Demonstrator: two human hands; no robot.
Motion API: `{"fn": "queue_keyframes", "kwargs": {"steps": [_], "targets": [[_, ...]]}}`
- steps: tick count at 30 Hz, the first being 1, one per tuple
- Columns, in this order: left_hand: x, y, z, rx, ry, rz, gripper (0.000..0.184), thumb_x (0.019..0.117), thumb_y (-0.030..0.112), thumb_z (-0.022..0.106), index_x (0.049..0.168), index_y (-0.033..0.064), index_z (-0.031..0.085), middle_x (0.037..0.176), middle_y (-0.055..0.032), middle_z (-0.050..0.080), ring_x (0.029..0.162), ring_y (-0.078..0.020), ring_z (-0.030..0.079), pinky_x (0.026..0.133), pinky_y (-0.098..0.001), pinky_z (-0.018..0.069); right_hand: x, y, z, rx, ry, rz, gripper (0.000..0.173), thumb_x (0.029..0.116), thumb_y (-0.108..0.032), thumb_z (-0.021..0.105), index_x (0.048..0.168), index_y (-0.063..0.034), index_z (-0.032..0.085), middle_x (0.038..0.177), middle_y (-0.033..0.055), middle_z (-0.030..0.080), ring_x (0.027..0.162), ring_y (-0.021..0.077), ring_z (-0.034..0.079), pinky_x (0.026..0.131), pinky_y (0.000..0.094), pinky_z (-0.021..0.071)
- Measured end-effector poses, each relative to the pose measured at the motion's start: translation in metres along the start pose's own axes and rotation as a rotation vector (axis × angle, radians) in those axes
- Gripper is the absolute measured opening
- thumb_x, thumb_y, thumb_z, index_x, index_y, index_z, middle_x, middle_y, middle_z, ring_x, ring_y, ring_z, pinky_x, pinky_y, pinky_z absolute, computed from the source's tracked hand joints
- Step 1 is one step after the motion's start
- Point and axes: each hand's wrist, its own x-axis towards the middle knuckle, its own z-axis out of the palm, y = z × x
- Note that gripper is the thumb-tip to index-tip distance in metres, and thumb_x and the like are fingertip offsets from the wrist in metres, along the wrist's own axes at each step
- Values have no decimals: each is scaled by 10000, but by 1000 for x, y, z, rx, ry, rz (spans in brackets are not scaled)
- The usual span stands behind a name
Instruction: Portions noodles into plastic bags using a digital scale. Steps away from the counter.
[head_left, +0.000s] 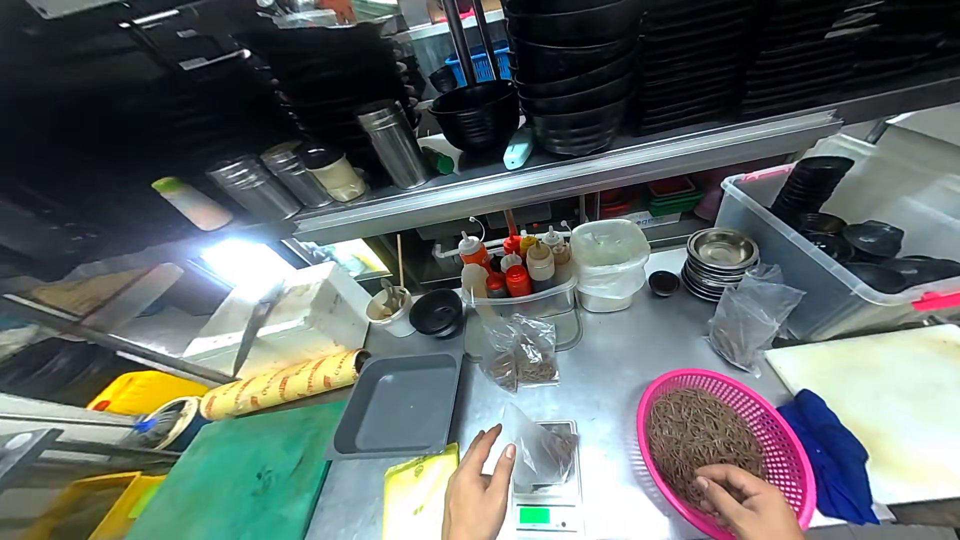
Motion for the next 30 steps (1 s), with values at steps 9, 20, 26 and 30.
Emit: {"fn": "queue_keyframes", "kwargs": {"steps": [9, 20, 26, 30], "targets": [[7, 22, 13, 265, 22, -103, 984, 849, 811, 543, 1593, 194, 358, 1024, -93, 722, 797, -228, 710, 719, -519, 612, 2, 0, 3, 12, -1, 17, 111, 950, -130, 713, 1032, -73, 760, 893, 53, 779, 712, 179, 753, 654, 381, 664], [87, 97, 52, 132, -178, 108, 765, 844, 192, 631, 1564, 217, 376, 803, -7, 655, 640, -180, 646, 614, -457, 591, 5, -2, -13, 54, 35, -15, 145, 973, -115, 681, 1064, -19, 740, 928, 90, 773, 768, 201, 760, 716, 393, 665], [162, 134, 69, -70, -263, -34, 706, 913, 141, 681, 1548, 135, 373, 966, -153, 694, 695, -257, 726, 639, -448, 648, -1, 7, -24, 19, 79, 21, 161, 966, -126, 683, 1079, -26, 742, 956, 88, 772, 777, 196, 760, 720, 397, 664], [208, 137, 56, -101, -145, -41, 766, 973, 345, 706, 1575, 94, 305, 1040, -190, 728, 792, -278, 757, 731, -466, 654, -1, 17, -24, 18, 75, 18, 157, 969, -143, 688, 1065, -35, 748, 948, 90, 770, 753, 192, 749, 701, 393, 655]]}}
